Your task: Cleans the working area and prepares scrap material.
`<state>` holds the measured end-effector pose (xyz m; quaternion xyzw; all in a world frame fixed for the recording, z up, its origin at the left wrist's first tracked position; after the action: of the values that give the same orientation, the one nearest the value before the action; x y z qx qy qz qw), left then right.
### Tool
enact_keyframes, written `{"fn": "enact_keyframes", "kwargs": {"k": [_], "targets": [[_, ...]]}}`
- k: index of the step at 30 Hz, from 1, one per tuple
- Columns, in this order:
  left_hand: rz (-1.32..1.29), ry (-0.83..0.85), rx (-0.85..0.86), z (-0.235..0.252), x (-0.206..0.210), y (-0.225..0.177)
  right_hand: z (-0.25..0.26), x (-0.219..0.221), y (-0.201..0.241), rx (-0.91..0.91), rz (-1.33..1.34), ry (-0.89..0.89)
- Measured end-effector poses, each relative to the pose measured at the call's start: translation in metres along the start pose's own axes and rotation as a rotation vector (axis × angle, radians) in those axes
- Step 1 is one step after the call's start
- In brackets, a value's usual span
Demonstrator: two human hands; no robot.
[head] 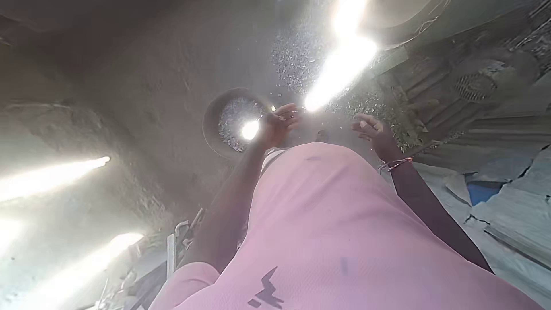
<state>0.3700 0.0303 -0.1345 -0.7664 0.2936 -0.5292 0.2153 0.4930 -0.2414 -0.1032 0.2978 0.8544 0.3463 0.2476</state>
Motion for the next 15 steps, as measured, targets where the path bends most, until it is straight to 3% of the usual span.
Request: {"fn": "enact_keyframes", "kwargs": {"k": [4,8,12,15], "targets": [[-0.180,0.227,0.039,0.036,0.099,0.007,-0.021,-0.008,0.080,-0.292,-0.100,0.102],[-0.243,0.292,0.077,0.044,0.153,0.011,-0.045,-0.029,0.129,-0.677,-0.314,0.072],[-0.290,0.298,0.087,0.041,0.184,0.024,-0.051,-0.039,0.148,-0.798,-0.477,0.099],[-0.295,0.331,0.081,0.037,0.192,0.035,-0.039,-0.037,0.134,-0.771,-0.547,0.196]]}}
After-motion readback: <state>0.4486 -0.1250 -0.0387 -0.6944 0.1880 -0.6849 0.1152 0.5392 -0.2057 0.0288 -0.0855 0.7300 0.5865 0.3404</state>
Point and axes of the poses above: each hand's wrist, its own z-axis towards the middle knuckle, its own x-axis out of the palm, y = z × x, the point moved 10 cm from there along z, towards the middle knuckle, and after that the axes turned 3 degrees about y, right-handed, at the moved point
